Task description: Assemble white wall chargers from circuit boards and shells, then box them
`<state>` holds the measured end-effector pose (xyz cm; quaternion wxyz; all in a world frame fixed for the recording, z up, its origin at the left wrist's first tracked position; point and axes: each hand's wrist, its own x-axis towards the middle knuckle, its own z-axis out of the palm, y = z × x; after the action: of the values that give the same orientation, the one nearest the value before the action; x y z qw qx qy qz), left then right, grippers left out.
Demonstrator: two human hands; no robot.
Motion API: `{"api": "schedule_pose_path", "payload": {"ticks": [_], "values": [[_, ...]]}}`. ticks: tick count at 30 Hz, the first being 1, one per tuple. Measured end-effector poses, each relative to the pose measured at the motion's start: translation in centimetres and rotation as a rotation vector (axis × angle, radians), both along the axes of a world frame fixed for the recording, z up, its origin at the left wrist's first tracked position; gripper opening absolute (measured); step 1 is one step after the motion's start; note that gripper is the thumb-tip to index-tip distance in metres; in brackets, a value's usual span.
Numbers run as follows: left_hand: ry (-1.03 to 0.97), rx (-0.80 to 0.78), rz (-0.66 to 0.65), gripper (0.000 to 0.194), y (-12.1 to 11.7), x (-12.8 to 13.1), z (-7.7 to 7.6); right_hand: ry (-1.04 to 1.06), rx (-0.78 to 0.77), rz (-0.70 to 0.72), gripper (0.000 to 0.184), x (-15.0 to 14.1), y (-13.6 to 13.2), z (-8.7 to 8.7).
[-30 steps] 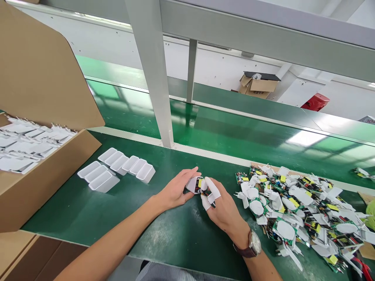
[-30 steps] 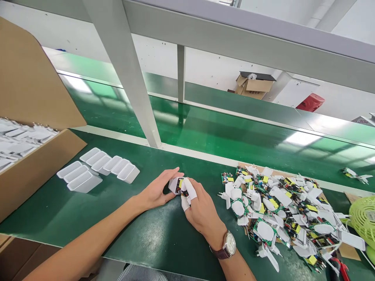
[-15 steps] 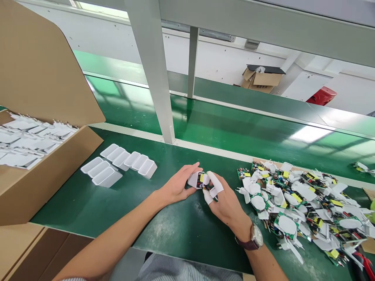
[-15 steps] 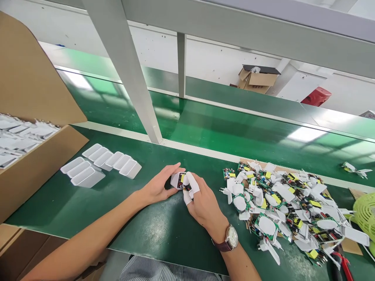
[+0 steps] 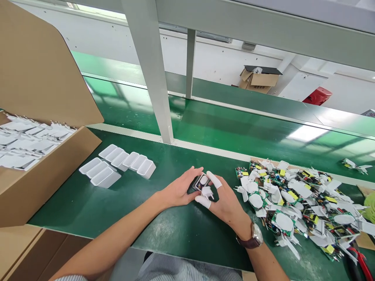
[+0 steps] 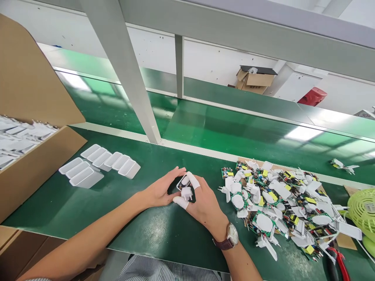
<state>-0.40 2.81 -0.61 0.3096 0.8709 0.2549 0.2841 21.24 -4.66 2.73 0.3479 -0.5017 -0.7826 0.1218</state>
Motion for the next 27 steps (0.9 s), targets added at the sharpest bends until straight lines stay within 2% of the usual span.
{"api": "schedule_pose_path", "payload": {"ticks": [3, 6, 10, 13, 16, 21, 24, 27], "values": [[0.043, -0.06, -0.031, 0.08, 0.2, -0.3, -0.4, 0.043, -0.067, 0.004, 0.045, 1.2, -0.1, 0.5], [-0.007, -0.209, -0.07, 0.078, 0.7, -0.5, -0.1, 0.019, -0.07, 0.083, 0.04, 1.9, 0.5, 0.3], [-0.07, -0.261, -0.066, 0.069, 0.7, -0.5, 1.2, 0.011, -0.063, 0.194, 0.045, 1.6, 1.5, -1.9], [-0.035, -0.292, -0.03, 0.07, 0.2, -0.6, 1.9, 0.043, -0.025, 0.148, 0.042, 1.0, 1.9, -4.0], [-0.039, -0.27, 0.0, 0.075, -0.2, -0.5, 1.6, 0.064, -0.016, 0.088, 0.041, 0.7, 1.8, -4.7], [-0.24, -0.175, 0.052, 0.09, -0.5, -0.3, 0.7, 0.093, -0.011, 0.063, 0.043, 0.7, 1.3, -3.1], [-0.268, -0.161, 0.075, 0.102, -0.5, -0.2, 0.6, 0.07, -0.01, 0.077, 0.044, 0.4, 1.3, -3.0], [-0.229, -0.131, 0.129, 0.088, -0.4, 0.0, 0.5, 0.06, -0.026, 0.115, 0.043, -0.1, 1.4, -3.9]]}}
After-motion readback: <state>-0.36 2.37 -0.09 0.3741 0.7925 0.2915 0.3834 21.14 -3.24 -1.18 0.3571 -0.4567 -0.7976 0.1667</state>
